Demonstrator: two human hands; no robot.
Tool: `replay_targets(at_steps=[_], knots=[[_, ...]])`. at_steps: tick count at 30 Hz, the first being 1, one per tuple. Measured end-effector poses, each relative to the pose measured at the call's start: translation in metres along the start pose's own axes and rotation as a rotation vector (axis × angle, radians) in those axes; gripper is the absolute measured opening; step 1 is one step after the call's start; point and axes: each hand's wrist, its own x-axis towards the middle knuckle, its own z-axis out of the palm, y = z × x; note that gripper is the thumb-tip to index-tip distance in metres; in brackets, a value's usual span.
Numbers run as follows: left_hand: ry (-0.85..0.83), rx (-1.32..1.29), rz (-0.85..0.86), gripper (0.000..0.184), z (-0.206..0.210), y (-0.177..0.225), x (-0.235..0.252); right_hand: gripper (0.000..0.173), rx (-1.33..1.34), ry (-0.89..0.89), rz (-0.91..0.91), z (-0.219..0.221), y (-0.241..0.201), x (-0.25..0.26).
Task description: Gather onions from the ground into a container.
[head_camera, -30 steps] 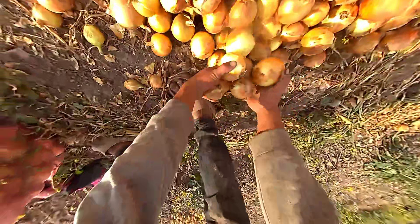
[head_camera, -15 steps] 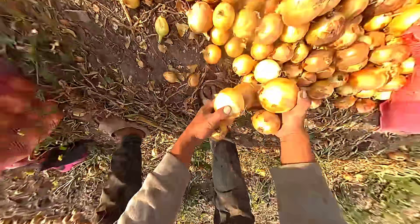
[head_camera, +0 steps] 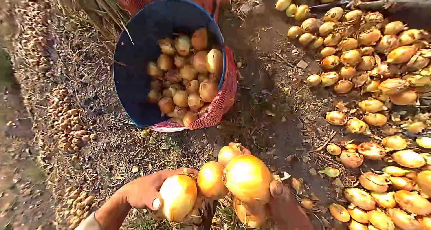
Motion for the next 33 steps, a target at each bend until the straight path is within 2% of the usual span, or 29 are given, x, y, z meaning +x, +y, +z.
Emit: replay_targets(at_steps=[1,3,4,5,6,7,9,11,12,14,15,17,19,21,24,25,27,29,30,31,33], knots=[[0.038,0.063,0.011,0.108,-0.033,0.025,-0.012,0.083,-0.149,-0.056,0.025,0.03,-0.031,0.043],[0.18,0.193,0.078,0.093,-0.082,0.062,-0.017,0.09,-0.462,-0.274,0.09,0.082,-0.091,0.133],[0.358,0.252,0.151,0.079,-0.093,0.062,-0.007,0.086,-0.639,-0.358,0.123,0.107,-0.118,0.177],[0.628,0.314,0.201,0.063,-0.093,0.055,0.016,0.077,-0.862,-0.416,0.169,0.131,-0.14,0.218],[0.824,0.359,0.146,0.056,-0.097,0.057,0.037,0.07,-1.157,-0.445,0.213,0.153,-0.155,0.254],[0.893,0.43,-0.011,0.057,-0.103,0.074,0.048,0.07,-1.433,-0.428,0.29,0.171,-0.159,0.284],[0.814,0.665,-0.278,0.06,-0.124,0.105,0.05,0.078,-1.886,-0.334,0.548,0.192,-0.142,0.324],[0.749,0.912,-0.389,0.06,-0.147,0.096,0.061,0.08,-2.154,-0.278,0.785,0.209,-0.111,0.336],[0.716,1.021,-0.459,0.068,-0.16,0.083,0.072,0.076,-2.252,-0.304,0.851,0.216,-0.097,0.336],[0.719,1.072,-0.453,0.076,-0.153,0.056,0.075,0.065,-2.34,-0.409,0.935,0.224,-0.082,0.331],[0.751,1.064,-0.388,0.078,-0.145,0.047,0.071,0.06,-2.341,-0.444,0.954,0.226,-0.081,0.329],[0.754,0.985,-0.346,0.073,-0.144,0.055,0.065,0.053,-2.343,-0.446,0.976,0.234,-0.089,0.333],[0.842,0.824,-0.242,0.069,-0.157,0.074,0.068,0.052,-2.316,-0.416,1.023,0.229,-0.09,0.348],[0.89,0.669,-0.148,0.072,-0.178,0.084,0.084,0.049,-2.331,-0.469,0.931,0.216,-0.098,0.361],[0.793,0.627,-0.205,0.063,-0.2,0.088,0.112,0.048,-2.35,-0.487,0.614,0.217,-0.129,0.368],[0.78,0.667,-0.188,0.061,-0.194,0.089,0.112,0.049,-2.301,-0.402,0.506,0.221,-0.14,0.368],[0.778,0.74,-0.105,0.065,-0.167,0.088,0.107,0.044,-2.071,-0.07,0.173,0.222,-0.148,0.362],[0.834,0.768,-0.025,0.062,-0.148,0.077,0.11,0.044,-1.891,0.213,-0.191,0.222,-0.123,0.365],[0.877,0.779,-0.011,0.056,-0.143,0.071,0.115,0.044,-1.872,0.26,-0.336,0.217,-0.099,0.369],[0.924,0.787,-0.008,0.051,-0.14,0.064,0.12,0.043,-1.875,0.234,-0.394,0.208,-0.075,0.375],[1.03,0.863,-0.041,0.044,-0.134,0.051,0.125,0.043,-1.898,0.08,-0.288,0.182,-0.039,0.389]])
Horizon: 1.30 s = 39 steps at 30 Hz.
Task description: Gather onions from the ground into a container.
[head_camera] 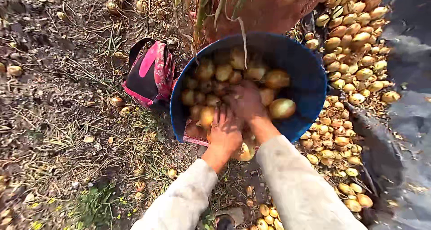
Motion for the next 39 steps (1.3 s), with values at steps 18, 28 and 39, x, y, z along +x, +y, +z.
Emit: replay_targets(at_steps=[18,28,39], knots=[[0.227,0.085,0.363,0.054,0.04,0.06,-0.09,0.044,0.778,-0.044,0.472,-0.037,0.089,-0.418],[-1.157,0.178,0.223,0.047,0.339,0.33,-0.045,0.06,0.716,-0.198,1.371,0.018,0.442,-0.574],[-0.796,0.582,0.239,0.086,0.676,0.466,-0.008,0.091,0.328,-0.193,1.198,0.087,0.756,-0.588]])
